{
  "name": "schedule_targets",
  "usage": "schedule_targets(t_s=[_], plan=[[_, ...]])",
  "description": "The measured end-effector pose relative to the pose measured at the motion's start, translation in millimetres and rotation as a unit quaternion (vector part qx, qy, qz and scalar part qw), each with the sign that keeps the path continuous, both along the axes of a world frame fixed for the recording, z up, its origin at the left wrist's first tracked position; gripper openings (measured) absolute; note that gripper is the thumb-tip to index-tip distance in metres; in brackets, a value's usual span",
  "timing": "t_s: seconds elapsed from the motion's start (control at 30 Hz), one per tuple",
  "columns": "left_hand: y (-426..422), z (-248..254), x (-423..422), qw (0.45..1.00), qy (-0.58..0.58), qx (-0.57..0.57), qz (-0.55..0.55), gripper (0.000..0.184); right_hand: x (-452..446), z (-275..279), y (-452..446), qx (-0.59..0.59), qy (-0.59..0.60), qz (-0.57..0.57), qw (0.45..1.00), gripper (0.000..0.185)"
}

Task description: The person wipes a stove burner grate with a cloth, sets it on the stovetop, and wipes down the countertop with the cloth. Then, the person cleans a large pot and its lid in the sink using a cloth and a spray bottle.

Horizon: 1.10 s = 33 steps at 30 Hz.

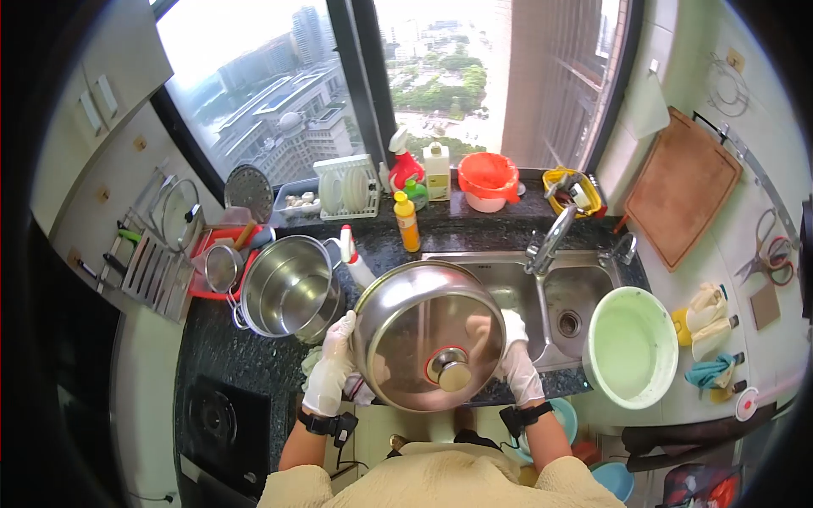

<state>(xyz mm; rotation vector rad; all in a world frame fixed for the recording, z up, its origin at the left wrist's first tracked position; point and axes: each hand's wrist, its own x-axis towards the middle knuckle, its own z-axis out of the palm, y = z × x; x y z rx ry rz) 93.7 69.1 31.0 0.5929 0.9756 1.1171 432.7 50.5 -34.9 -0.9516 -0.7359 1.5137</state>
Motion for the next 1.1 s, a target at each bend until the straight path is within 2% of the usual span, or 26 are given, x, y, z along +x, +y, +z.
schedule_targets(t_s=[0.07, 0.13, 0.2, 0.23, 0.3, 0.4, 0.5, 0.6, 0.63, 0.77, 0.87, 0.93, 1.0, 1.1], plan=[[-4, -2, -26, 0.998, 0.002, 0.014, 0.055, 0.036, -12, -21, -18, -0.05, 0.089, 0.039, 0.994, 0.018], [-16, 27, -38, 0.995, -0.007, 0.035, 0.096, 0.028, -31, -44, -40, -0.072, 0.064, 0.077, 0.992, 0.02], [-31, 56, -52, 0.993, 0.032, 0.024, 0.114, 0.029, -57, -61, -52, -0.068, -0.038, 0.13, 0.988, 0.022], [-37, 67, -58, 0.991, 0.044, 0.032, 0.126, 0.029, -74, -69, -53, -0.03, -0.148, 0.163, 0.975, 0.023], [-47, 82, -65, 0.986, 0.07, 0.047, 0.144, 0.029, -107, -80, -49, 0.087, -0.371, 0.195, 0.904, 0.025], [-56, 80, -89, 0.974, 0.119, 0.07, 0.179, 0.029, -157, -106, -34, 0.241, -0.641, 0.143, 0.715, 0.029], [-70, 84, -108, 0.96, 0.153, 0.091, 0.219, 0.029, -172, -125, -17, 0.247, -0.717, 0.119, 0.641, 0.033], [-87, 89, -124, 0.953, 0.141, 0.083, 0.255, 0.03, -165, -132, -6, 0.227, -0.728, 0.176, 0.622, 0.035], [-91, 86, -130, 0.949, 0.151, 0.084, 0.262, 0.029, -164, -133, -5, 0.231, -0.733, 0.186, 0.613, 0.042], [-110, 77, -144, 0.937, 0.165, 0.086, 0.295, 0.028, -172, -137, -8, 0.287, -0.687, 0.093, 0.661, 0.052], [-121, 81, -143, 0.931, 0.156, 0.067, 0.324, 0.028, -172, -121, 16, 0.273, -0.58, -0.019, 0.768, 0.05], [-126, 79, -144, 0.934, 0.155, 0.059, 0.317, 0.027, -175, -98, 67, 0.2, -0.518, -0.106, 0.825, 0.057], [-128, 76, -143, 0.937, 0.154, 0.05, 0.308, 0.026, -183, -62, 125, 0.258, -0.484, -0.115, 0.828, 0.068], [-125, 69, -129, 0.941, 0.154, 0.038, 0.299, 0.024, -221, -8, 173, 0.301, -0.432, -0.054, 0.848, 0.071]])
